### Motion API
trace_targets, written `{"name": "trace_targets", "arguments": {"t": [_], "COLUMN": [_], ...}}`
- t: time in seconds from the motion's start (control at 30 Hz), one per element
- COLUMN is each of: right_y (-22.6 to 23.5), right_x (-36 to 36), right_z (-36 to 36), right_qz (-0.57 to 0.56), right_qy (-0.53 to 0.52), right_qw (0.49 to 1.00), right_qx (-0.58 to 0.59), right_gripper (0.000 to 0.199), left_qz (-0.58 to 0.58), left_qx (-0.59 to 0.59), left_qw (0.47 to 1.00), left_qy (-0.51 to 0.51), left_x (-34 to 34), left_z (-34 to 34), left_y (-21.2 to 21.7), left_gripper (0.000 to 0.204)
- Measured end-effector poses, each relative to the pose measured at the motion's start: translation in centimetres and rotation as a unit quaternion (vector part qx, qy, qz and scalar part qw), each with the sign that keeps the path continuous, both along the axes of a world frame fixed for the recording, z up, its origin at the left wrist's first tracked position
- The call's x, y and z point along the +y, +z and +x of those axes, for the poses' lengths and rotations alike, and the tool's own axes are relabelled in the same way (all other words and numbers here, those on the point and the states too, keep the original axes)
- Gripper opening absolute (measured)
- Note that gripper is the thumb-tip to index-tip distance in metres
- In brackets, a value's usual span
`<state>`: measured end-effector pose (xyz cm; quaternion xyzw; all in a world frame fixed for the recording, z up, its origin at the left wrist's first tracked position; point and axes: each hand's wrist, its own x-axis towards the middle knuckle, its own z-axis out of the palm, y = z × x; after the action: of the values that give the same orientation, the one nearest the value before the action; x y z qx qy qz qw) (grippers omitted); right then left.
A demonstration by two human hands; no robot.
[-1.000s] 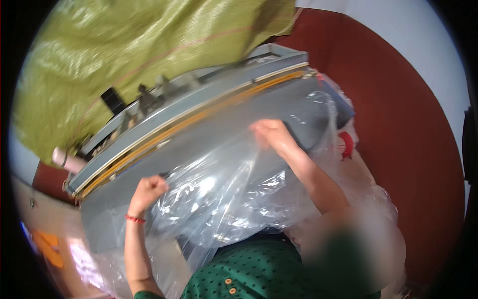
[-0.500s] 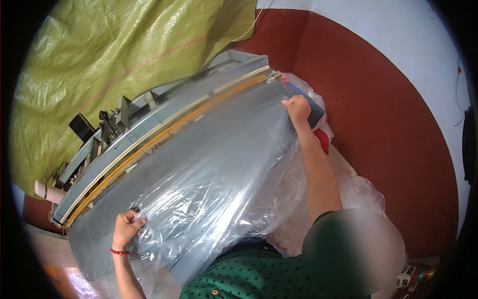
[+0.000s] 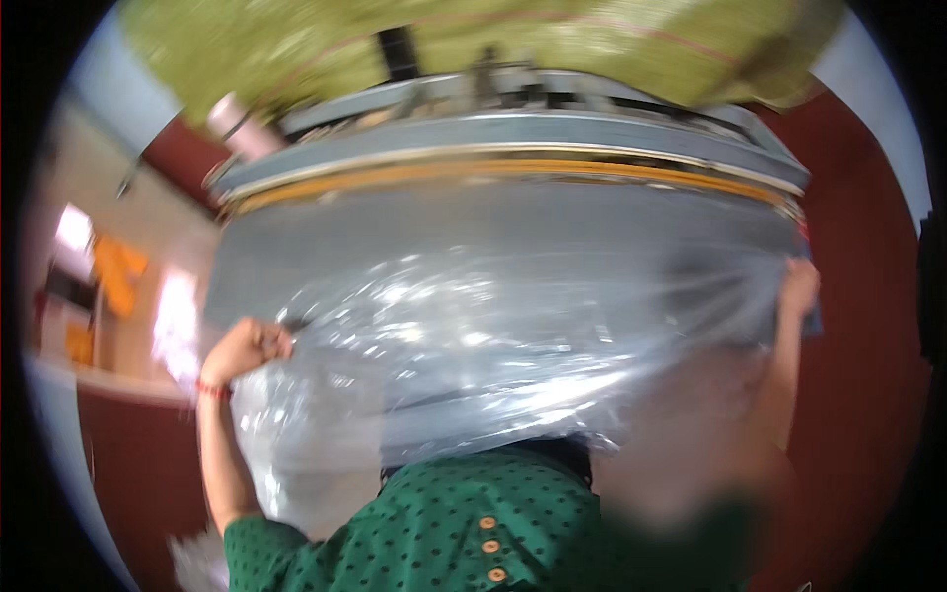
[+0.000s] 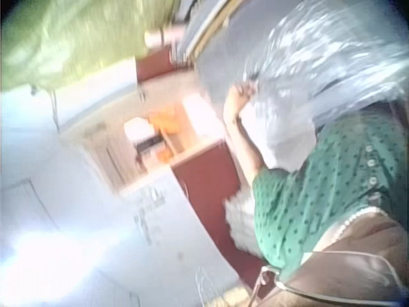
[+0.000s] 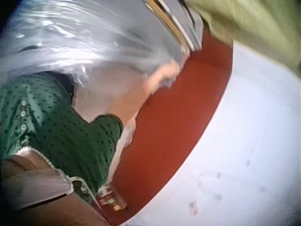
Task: Operates a heat-sealing machine to seal the edges of large plastic bags.
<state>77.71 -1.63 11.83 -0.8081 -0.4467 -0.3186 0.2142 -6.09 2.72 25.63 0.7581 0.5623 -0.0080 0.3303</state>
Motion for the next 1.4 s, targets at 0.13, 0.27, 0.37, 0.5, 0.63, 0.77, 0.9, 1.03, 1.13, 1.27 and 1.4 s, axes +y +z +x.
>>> {"name": "trace_targets", "arguments": {"t": [0.13,0.27,0.37,0.5,0.63,0.77,0.9,1.03,1.13,1.27,1.4], "right_y": [-0.2,-1.7,-1.9,-1.8,-2.1,-2.0,-1.9,-2.1,-2.1,-3.5,-2.5], "right_x": [1.0,1.9,1.6,1.3,1.0,1.5,1.4,1.1,1.9,-0.5,-2.0], "right_z": [1.3,0.9,1.1,1.3,2.2,1.7,2.2,3.0,2.6,9.0,8.6], "right_qz": [-0.012,-0.021,0.018,-0.001,-0.006,-0.023,0.002,-0.035,-0.037,0.104,0.225], "right_qy": [0.011,-0.025,-0.001,-0.044,-0.045,-0.057,-0.022,-0.025,-0.027,0.132,0.173], "right_qw": [0.998,0.991,0.989,0.985,0.989,0.989,0.987,0.989,0.979,0.937,0.815], "right_qx": [0.059,0.129,0.147,0.168,0.144,0.134,0.156,0.144,0.198,0.308,0.506], "right_gripper": [0.015,0.023,0.024,0.025,0.025,0.025,0.025,0.029,0.029,0.03,0.026], "left_qz": [0.037,0.016,0.136,0.296,0.383,0.453,0.323,0.313,0.335,0.369,0.413], "left_qx": [-0.23,-0.41,-0.34,-0.059,0.05,0.047,0.131,0.086,0.053,0.05,0.027], "left_qw": [0.952,0.857,0.867,0.921,0.899,0.89,0.933,0.944,0.94,0.928,0.91], "left_qy": [0.199,0.311,0.339,0.246,0.206,0.015,-0.087,-0.065,-0.039,-0.037,-0.011], "left_x": [-1.2,0.2,2.1,3.0,2.2,-0.6,-3.7,-4.2,-3.2,-0.8,0.6], "left_z": [-2.8,-2.3,-2.2,-2.6,-1.5,2.4,3.0,2.0,1.7,2.5,2.0], "left_y": [-0.5,-3.6,-6.4,-7.0,-5.3,-4.9,-8.1,-8.6,-8.7,-9.5,-10.3], "left_gripper": [0.012,0.015,0.016,0.016,0.016,0.045,0.067,0.072,0.069,0.06,0.043]}}
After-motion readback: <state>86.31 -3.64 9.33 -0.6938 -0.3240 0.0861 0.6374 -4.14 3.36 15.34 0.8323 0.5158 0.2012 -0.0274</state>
